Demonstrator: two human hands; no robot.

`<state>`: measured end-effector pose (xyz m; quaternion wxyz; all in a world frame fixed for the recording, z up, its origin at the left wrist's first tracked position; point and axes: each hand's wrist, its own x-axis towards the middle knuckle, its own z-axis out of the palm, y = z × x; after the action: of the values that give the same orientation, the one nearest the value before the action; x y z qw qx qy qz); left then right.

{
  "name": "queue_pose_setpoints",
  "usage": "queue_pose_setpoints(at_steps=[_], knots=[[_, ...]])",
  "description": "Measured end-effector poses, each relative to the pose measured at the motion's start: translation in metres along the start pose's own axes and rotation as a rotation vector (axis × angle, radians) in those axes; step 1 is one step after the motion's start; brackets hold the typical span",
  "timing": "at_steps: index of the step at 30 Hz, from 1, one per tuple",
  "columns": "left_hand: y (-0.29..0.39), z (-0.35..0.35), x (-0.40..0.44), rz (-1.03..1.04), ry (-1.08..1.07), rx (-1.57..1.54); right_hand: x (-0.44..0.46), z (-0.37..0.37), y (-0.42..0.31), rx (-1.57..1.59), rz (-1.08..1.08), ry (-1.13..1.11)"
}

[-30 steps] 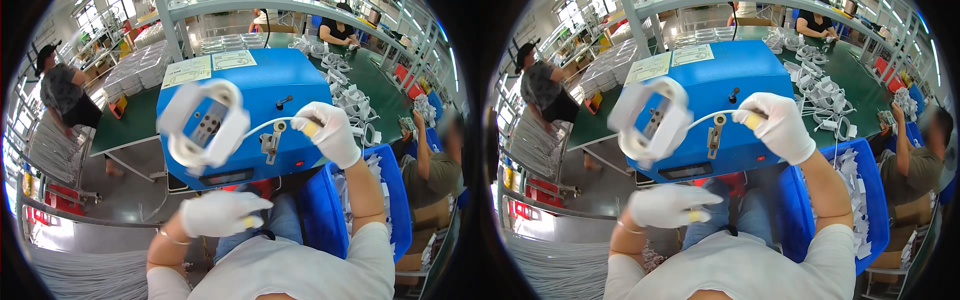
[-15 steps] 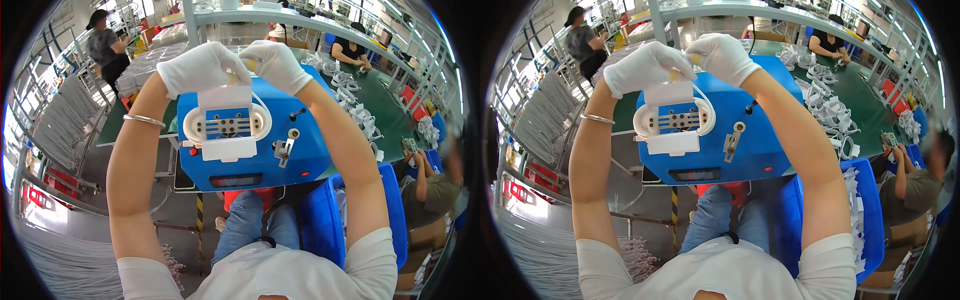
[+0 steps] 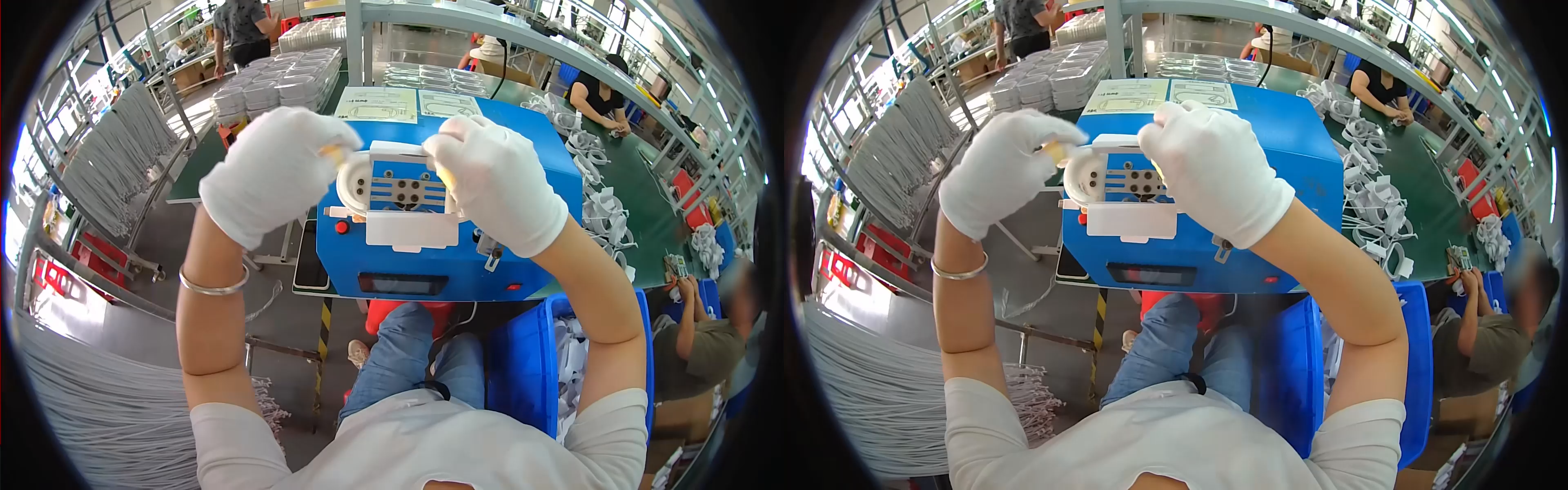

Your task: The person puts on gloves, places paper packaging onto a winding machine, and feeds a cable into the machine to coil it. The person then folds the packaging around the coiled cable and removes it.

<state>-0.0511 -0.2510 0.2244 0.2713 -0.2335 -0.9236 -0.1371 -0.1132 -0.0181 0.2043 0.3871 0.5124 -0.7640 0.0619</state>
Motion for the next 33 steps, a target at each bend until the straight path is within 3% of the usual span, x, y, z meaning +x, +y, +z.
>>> queue_pose_setpoints(at_steps=[2, 3, 5, 6, 8, 9, 11, 12, 15, 19, 22, 24, 28, 30, 33], knots=[[0.022, 0.003, 0.002, -0.263, -0.062, -0.029, 0.002, 0.003, 0.001, 0.029, 0.082, -0.079], [0.021, 0.011, 0.003, -0.265, -0.062, -0.033, 0.003, 0.001, 0.002, 0.029, 0.081, -0.084], [0.013, 0.033, 0.003, 0.036, 0.18, -0.151, 0.006, -0.006, 0.008, 0.186, 0.15, -0.212], [0.014, 0.037, 0.003, 0.058, 0.211, -0.175, 0.007, -0.003, 0.015, 0.185, 0.147, -0.214], [0.009, 0.047, 0.002, 0.086, 0.265, -0.138, 0.009, 0.006, 0.031, 0.633, 0.424, -0.334], [0.008, 0.05, 0.002, 0.116, 0.315, -0.099, 0.01, 0.009, 0.033, 0.633, 0.425, -0.335], [0.009, 0.052, 0.001, 0.115, 0.324, -0.085, 0.014, 0.015, 0.032, 1.25, 0.965, -0.464], [0.01, 0.052, 0.001, 0.113, 0.335, -0.071, 0.011, 0.02, 0.03, 1.272, 0.901, -0.325], [0.008, 0.051, 0.001, 0.099, 0.31, -0.088, 0.012, 0.019, 0.026, 1.336, 0.82, -0.203], [0.009, 0.053, 0.003, 0.082, 0.339, -0.087, 0.008, 0.014, 0.011, 1.206, 0.699, -0.141], [0.018, 0.052, 0.006, -0.004, 0.526, 0.003, 0.004, 0.012, 0.008, 1.066, 0.647, -0.16], [0.01, 0.048, 0.008, -0.022, 0.185, -0.132, 0.004, 0.01, 0.009, 0.856, 0.418, -0.115], [0.001, 0.053, 0.009, 0.036, 0.138, -0.267, 0.006, 0.007, 0.008, 0.883, 0.484, -0.071], [0.001, 0.054, 0.008, 0.07, 0.204, -0.253, 0.007, 0.005, 0.012, 0.756, 0.271, -0.014], [0.001, 0.052, 0.006, 0.063, 0.174, -0.173, 0.01, 0.001, 0.009, 0.683, 0.299, -0.053]])
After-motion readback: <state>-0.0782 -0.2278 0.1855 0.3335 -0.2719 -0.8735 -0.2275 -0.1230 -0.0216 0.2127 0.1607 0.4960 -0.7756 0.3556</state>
